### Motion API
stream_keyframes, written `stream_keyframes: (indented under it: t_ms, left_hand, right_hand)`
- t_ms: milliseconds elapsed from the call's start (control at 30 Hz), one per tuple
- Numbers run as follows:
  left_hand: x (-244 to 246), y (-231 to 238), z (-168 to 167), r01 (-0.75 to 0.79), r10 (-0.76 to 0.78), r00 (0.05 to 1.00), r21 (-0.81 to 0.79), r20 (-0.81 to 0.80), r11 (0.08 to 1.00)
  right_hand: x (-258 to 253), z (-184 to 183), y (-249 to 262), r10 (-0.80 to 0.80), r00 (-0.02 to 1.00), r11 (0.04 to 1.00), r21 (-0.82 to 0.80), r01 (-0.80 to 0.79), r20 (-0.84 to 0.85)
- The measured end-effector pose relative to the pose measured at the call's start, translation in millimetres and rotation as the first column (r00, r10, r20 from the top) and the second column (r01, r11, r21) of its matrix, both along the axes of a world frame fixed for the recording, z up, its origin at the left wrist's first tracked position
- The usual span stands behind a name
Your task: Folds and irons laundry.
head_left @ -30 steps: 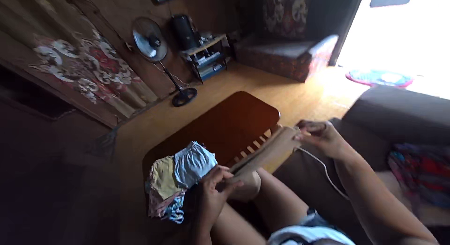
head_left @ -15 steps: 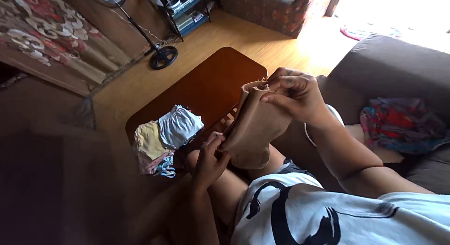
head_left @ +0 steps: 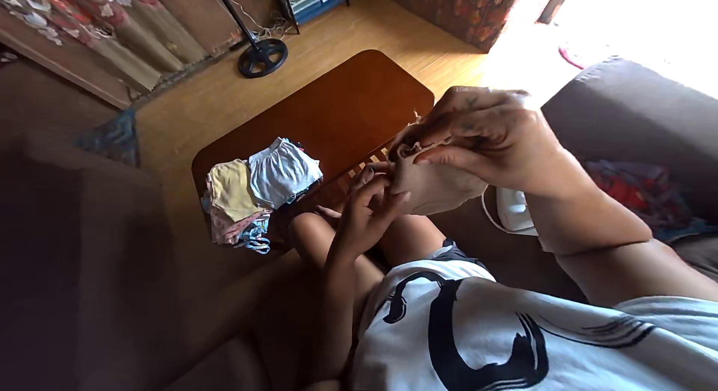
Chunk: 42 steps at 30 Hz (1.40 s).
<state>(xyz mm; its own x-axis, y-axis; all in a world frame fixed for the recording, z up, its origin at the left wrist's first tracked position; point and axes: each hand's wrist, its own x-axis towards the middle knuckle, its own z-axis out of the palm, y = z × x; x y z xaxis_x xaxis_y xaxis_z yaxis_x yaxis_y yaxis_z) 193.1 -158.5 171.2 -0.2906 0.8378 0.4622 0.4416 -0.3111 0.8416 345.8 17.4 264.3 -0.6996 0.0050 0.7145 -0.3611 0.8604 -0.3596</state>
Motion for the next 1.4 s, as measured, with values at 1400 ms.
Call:
stream_keyframes:
  t_ms: [1400]
  left_hand:
    - [-79, 59, 44, -0.184, 0.176, 0.974, 0.041, 0.141, 0.982]
  right_hand:
    - [-58, -36, 107, 0.399, 0.871, 0.706, -0.702, -0.092, 0.287]
